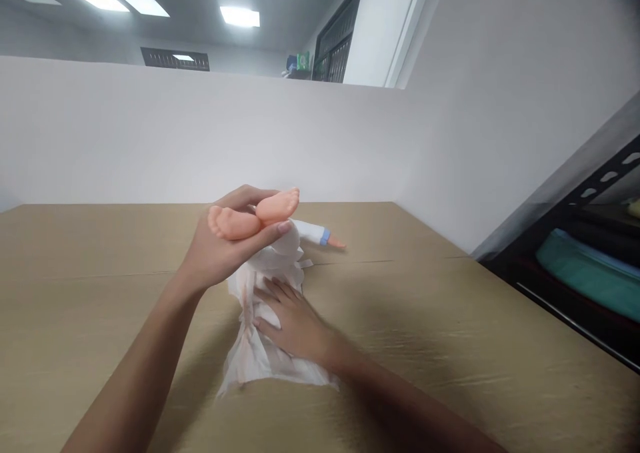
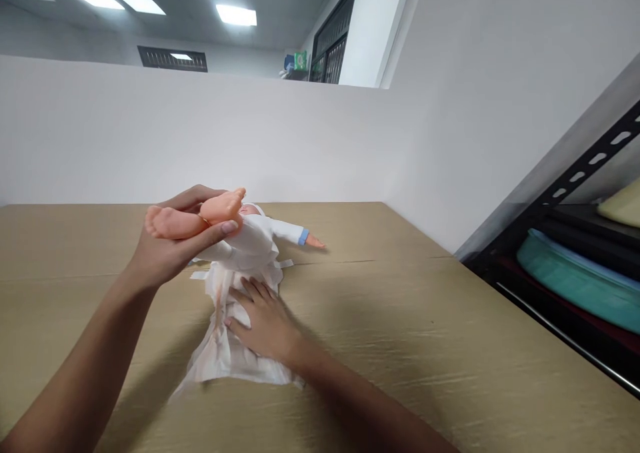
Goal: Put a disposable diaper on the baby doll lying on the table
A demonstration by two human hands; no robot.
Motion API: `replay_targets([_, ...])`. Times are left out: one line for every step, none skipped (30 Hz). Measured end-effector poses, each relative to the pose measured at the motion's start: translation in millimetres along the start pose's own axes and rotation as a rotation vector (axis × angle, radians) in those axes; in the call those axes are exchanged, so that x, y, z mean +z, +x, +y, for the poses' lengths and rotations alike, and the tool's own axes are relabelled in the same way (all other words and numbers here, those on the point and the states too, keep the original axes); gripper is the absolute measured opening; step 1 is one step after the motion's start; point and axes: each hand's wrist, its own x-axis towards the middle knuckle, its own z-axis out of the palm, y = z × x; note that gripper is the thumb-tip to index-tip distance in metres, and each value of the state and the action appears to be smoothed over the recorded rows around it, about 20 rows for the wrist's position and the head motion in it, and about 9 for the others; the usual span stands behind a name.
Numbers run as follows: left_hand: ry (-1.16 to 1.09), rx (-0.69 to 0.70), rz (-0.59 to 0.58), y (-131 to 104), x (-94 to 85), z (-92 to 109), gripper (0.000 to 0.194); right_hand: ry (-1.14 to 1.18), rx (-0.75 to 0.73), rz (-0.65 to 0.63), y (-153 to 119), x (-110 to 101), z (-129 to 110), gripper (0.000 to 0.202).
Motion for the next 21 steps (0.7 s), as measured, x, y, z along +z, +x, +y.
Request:
replay_targets([-0.003, 0.003, 0.002, 0, -0.1, 0, 0.034, -0.004, 0.007, -0.003, -1, -1, -2, 0.057])
replay_targets([-0.008, 0.006, 0.005, 0, -0.3, 0, 0.034, -0.010, 0.016, -0.007, -3, -1, -3, 0.057])
replay_targets([-0.012, 0.008, 0.007, 0, -0.5, -1, 0.034, -0.019, 0.026, -0.013, -4, -2, -5, 0.058])
replay_targets([-0.016, 0.009, 0.009, 1, -0.8, -1, 0.034, -0.030, 0.036, -0.017, -6, -3, -7, 0.059])
replay_targets([-0.018, 0.010, 0.010, 1, -1.2, -1, 0.034, -0.041, 0.045, -0.021, -7, -4, -8, 0.060])
replay_targets([-0.021, 0.008, 0.011, 1, -1.5, -1, 0.034, -0.052, 0.051, -0.023, -7, -5, -9, 0.061])
replay_targets([-0.025, 0.005, 0.011, 1, -1.9, -1, 0.034, -0.060, 0.054, -0.025, -8, -5, -9, 0.061])
replay_targets([-0.031, 0.002, 0.011, 2, -2.2, -1, 0.034, -0.065, 0.054, -0.025, -8, -6, -10, 0.061])
replay_targets([-0.038, -0.001, 0.013, 2, -2.4, -1, 0.034, -0.068, 0.053, -0.024, -8, -6, -9, 0.062])
replay_targets([-0.042, -0.003, 0.016, 2, -2.7, -1, 0.035, -0.069, 0.051, -0.022, -7, -6, -9, 0.062])
replay_targets([-0.044, -0.003, 0.019, 2, -2.9, -1, 0.035, -0.068, 0.051, -0.019, -6, -5, -8, 0.062])
replay_targets([-0.040, -0.001, 0.022, 2, -3.1, -1, 0.035, -0.067, 0.050, -0.016, -4, -4, -6, 0.062])
replay_targets([-0.034, 0.002, 0.024, 2, -3.3, -1, 0.035, -0.065, 0.050, -0.011, -3, -4, -5, 0.062])
replay_targets([-0.026, 0.007, 0.026, 2, -3.5, -2, 0.035, -0.063, 0.049, -0.007, -1, -2, -3, 0.062])
replay_targets([-0.021, 0.010, 0.026, 2, -3.6, -2, 0.035, -0.061, 0.049, -0.004, 1, -1, -1, 0.063])
replay_targets([-0.019, 0.014, 0.024, 2, -3.8, -2, 0.035, -0.060, 0.049, 0.000, 2, 0, 0, 0.063])
replay_targets([-0.021, 0.017, 0.023, 2, -3.9, -2, 0.035, -0.059, 0.047, 0.003, 3, 1, 2, 0.064])
replay_targets([-0.024, 0.019, 0.022, 2, -4.1, -2, 0.035, -0.058, 0.042, 0.006, 4, 2, 4, 0.065])
replay_targets([-0.028, 0.020, 0.019, 2, -4.2, -1, 0.035, -0.057, 0.035, 0.009, 5, 4, 5, 0.065])
replay_targets([-0.031, 0.022, 0.017, 2, -4.4, -1, 0.035, -0.056, 0.028, 0.013, 5, 5, 6, 0.065])
replay_targets([-0.033, 0.022, 0.015, 2, -4.5, -1, 0.034, -0.055, 0.022, 0.019, 5, 6, 8, 0.065])
